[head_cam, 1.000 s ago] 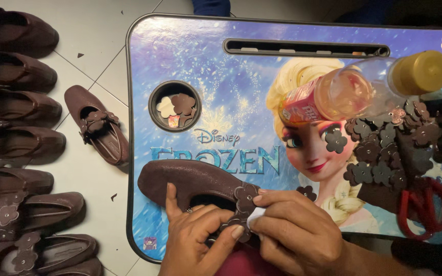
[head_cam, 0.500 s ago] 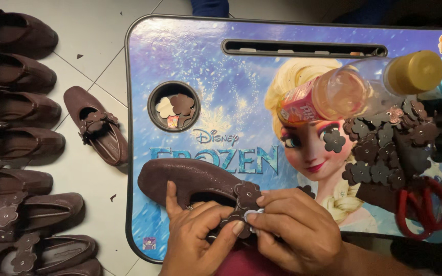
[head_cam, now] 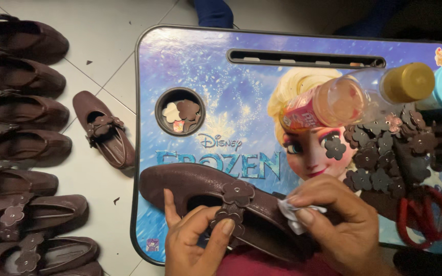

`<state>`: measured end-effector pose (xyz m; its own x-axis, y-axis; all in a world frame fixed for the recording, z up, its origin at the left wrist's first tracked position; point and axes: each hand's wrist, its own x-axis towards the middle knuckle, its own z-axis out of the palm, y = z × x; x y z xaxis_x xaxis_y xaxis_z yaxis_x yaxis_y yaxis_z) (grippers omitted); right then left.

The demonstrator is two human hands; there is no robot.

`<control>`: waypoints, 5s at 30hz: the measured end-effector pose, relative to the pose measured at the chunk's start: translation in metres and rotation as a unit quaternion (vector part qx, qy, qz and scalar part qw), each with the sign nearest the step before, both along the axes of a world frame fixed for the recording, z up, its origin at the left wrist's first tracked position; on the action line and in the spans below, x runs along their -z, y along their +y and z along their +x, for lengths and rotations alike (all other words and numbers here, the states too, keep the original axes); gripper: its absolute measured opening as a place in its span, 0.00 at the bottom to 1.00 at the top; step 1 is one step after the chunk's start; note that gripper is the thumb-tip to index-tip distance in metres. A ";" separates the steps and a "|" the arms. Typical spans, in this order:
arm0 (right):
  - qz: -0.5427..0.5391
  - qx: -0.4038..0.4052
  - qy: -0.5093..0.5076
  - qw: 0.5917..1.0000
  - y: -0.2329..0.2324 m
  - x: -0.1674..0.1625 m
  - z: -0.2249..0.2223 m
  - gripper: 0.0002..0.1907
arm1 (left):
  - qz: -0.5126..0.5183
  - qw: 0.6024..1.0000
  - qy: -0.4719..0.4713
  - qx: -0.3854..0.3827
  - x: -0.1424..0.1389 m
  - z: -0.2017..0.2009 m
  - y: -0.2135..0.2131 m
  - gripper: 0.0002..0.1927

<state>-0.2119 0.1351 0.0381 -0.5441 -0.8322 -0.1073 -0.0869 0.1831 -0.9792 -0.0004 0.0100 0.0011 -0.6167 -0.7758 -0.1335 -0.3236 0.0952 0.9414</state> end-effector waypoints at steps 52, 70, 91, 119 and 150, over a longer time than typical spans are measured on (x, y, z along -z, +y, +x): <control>0.001 -0.200 0.172 0.964 -0.031 0.002 0.020 0.07 | 0.003 1.000 -0.007 -0.020 0.021 -0.006 0.008 0.09; -0.155 -0.099 0.042 0.982 0.000 -0.014 0.014 0.13 | 0.016 0.997 0.012 -0.078 0.025 0.010 0.007 0.11; -0.052 -0.135 0.161 0.976 -0.048 0.004 0.013 0.12 | 0.352 0.912 0.211 -0.001 0.037 0.030 0.031 0.44; -0.071 -0.122 0.182 0.973 -0.074 0.008 0.025 0.10 | 0.421 0.876 0.206 -0.113 0.032 -0.009 -0.011 0.17; -0.160 -0.194 0.274 0.928 -0.066 0.014 0.023 0.15 | 0.375 0.897 0.195 -0.129 0.025 -0.014 -0.005 0.13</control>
